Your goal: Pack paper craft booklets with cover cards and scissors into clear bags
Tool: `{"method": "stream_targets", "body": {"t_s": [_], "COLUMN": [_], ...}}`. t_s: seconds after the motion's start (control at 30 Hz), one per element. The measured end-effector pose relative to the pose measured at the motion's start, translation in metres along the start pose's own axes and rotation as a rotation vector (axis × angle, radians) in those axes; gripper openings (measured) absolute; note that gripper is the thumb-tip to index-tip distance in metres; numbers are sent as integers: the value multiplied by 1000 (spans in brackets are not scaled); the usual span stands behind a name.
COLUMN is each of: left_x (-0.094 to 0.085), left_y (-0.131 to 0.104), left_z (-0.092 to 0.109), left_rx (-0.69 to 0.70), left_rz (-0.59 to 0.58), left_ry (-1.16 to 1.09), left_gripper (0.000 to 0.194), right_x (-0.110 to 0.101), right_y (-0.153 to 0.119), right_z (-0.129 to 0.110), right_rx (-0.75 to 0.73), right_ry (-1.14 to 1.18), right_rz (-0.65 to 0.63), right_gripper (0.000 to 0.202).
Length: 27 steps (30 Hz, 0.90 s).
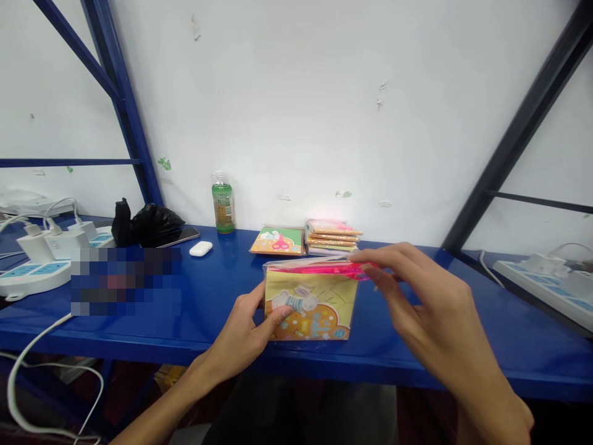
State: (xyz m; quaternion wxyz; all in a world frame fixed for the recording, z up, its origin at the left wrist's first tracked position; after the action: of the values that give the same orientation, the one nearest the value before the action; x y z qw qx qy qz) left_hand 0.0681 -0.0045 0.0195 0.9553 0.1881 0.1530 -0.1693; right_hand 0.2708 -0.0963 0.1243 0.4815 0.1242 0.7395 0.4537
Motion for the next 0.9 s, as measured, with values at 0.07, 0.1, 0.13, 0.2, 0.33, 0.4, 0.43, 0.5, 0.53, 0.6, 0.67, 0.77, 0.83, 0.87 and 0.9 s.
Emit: {"method": "stream_targets", "body": {"t_s": [0.07, 0.1, 0.13, 0.2, 0.33, 0.4, 0.43, 0.5, 0.53, 0.6, 0.67, 0.77, 0.83, 0.87, 0.9], "left_x": [0, 0, 0, 0, -1, -1, -1, 0, 0, 2, 2, 2, 2, 2, 2], "left_y": [0, 0, 0, 0, 0, 0, 0, 0, 0, 0, 0, 1, 1, 1, 1], "left_z": [0, -1, -1, -2, -3, -2, -2, -2, -2, -2, -2, -2, -1, -1, 0], "left_rx": [3, 2, 1, -5, -6, -5, -4, -5, -6, -8, -8, -6, 3, 11, 20], "left_rz": [-1, -1, 0, -1, 3, 10, 14, 15, 11, -1, -5, 2, 7, 10, 13], "left_ry": [2, 2, 2, 1, 2, 2, 1, -2, -5, -7, -10, -7, 4, 11, 18], "left_gripper": [45, 44, 45, 45, 46, 46, 46, 46, 46, 47, 47, 47, 48, 48, 48], "right_x": [-1, -1, -2, -3, -3, -2, -1, 2, 3, 6, 11, 22, 28, 30, 32], "right_y": [1, 1, 1, 2, 2, 2, 2, 3, 3, 3, 3, 4, 4, 4, 4], "right_z": [0, 0, 0, 0, 0, 0, -1, 0, 0, 0, -1, -3, -5, -6, -7], "right_rx": [3, 7, 13, 26, 40, 25, 17, 9, 7, 6, -4, -18, -25, -29, -34], "right_ry": [-12, -14, -15, -7, -21, -72, -101, -149, -163, -170, -152, -87, -36, -9, 16], "right_rz": [11, 15, 22, 35, 68, 79, 78, 77, 82, 83, 48, -60, -119, -141, -158], "right_gripper": [24, 24, 23, 23, 23, 24, 25, 26, 27, 29, 30, 34, 36, 36, 36]}}
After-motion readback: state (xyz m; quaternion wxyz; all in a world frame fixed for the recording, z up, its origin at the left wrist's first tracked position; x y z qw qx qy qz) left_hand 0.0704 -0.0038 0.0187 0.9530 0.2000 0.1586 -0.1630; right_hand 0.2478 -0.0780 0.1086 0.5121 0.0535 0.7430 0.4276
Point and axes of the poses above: each hand's wrist, its own y-axis towards the middle knuckle, its own x-axis out of the palm, z = x × y, the point moved 6 cm from there along y, towards the middle knuckle, and after that the axes turned 8 degrees about -x, right-handed, at the moved point
